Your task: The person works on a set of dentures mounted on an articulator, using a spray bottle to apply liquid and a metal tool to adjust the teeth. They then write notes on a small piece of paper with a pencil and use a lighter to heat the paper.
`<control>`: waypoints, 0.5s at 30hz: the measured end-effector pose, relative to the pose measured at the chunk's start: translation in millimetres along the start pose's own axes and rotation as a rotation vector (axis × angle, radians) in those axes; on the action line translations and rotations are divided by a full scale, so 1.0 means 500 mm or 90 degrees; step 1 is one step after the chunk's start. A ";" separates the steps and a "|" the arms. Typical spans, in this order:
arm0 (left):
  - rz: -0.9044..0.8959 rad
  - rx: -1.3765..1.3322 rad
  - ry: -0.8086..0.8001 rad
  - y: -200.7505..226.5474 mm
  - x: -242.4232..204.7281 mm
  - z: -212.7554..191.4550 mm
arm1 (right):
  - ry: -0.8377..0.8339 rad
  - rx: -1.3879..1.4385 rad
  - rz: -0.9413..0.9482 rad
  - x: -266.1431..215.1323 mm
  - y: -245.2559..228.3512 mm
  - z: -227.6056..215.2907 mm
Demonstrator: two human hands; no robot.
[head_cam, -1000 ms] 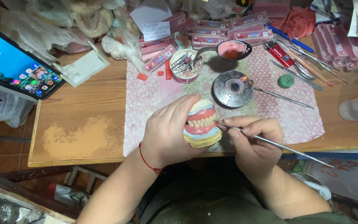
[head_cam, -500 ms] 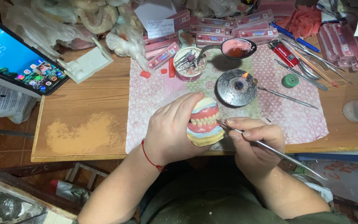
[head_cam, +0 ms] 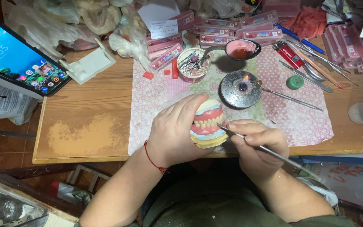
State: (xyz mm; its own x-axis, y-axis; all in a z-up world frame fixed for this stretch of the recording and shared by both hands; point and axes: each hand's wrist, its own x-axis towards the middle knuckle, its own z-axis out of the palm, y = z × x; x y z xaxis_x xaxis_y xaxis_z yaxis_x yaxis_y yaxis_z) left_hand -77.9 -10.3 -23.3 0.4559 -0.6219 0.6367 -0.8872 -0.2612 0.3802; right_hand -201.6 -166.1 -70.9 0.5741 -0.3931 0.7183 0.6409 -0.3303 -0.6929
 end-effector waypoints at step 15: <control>-0.023 -0.040 -0.058 -0.010 -0.007 -0.004 | 0.068 0.021 0.117 0.112 -0.008 -0.064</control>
State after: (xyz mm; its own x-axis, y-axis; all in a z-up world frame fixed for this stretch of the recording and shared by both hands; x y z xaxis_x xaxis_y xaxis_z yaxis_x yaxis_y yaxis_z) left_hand -75.0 -5.5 -26.0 0.4765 -0.6785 0.5591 -0.8630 -0.2394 0.4449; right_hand -188.5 -214.0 -29.9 0.6259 -0.5339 0.5685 0.5483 -0.2172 -0.8076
